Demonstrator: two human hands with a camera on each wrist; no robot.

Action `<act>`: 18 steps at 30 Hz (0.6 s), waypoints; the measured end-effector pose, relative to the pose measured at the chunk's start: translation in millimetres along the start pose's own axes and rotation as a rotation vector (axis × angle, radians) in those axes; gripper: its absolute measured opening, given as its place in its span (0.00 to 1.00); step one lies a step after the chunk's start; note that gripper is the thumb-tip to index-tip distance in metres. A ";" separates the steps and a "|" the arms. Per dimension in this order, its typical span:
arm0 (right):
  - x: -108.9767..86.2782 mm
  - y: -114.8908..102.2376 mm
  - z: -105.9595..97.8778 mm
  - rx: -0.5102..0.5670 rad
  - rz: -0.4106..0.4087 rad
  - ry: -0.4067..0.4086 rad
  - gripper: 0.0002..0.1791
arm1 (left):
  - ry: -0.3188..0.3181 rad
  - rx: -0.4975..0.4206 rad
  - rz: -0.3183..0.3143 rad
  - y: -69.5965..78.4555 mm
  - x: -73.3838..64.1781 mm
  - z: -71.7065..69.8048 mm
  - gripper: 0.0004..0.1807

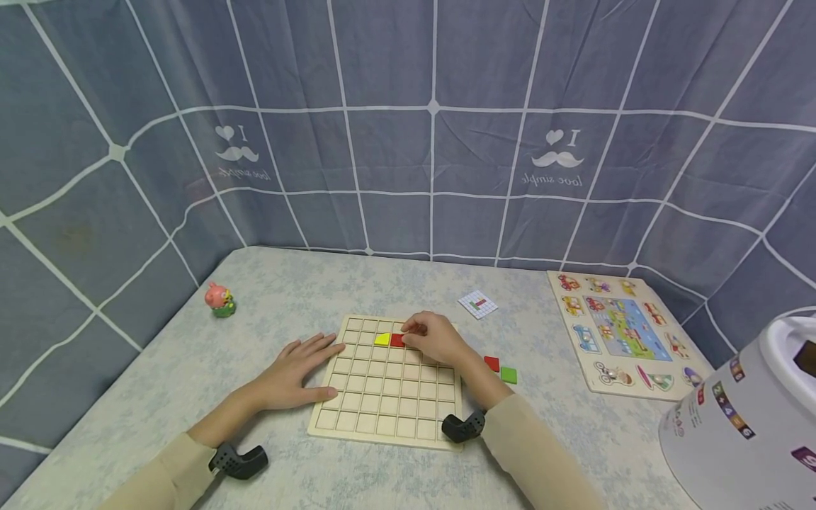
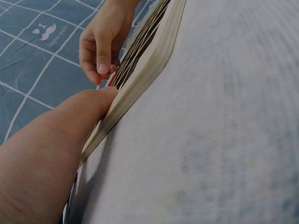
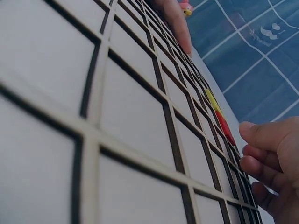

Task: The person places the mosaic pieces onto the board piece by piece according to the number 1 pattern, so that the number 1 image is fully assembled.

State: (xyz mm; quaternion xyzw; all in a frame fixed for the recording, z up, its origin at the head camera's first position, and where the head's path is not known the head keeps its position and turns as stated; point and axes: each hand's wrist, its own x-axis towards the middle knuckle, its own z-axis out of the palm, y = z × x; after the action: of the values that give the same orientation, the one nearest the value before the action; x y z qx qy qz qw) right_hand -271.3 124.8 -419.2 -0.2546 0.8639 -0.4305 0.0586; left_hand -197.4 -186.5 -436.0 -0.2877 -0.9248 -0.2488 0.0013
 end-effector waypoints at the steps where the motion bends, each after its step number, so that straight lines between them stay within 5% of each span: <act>1: -1.5 0.1 -1.2 0.005 0.001 0.001 0.07 | -0.001 -0.001 0.000 0.1 0.0 -0.3 0.44; 18: -26.1 18.1 -21.8 -0.037 0.001 0.072 0.08 | -0.008 -0.002 0.000 -0.2 0.3 0.0 0.44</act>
State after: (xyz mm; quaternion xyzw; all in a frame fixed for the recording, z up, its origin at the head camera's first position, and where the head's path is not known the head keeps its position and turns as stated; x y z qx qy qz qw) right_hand -262.8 162.2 -422.7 -0.2396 0.8735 -0.4232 0.0229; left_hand -197.8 -186.5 -436.0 -0.2886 -0.9246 -0.2487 -0.0026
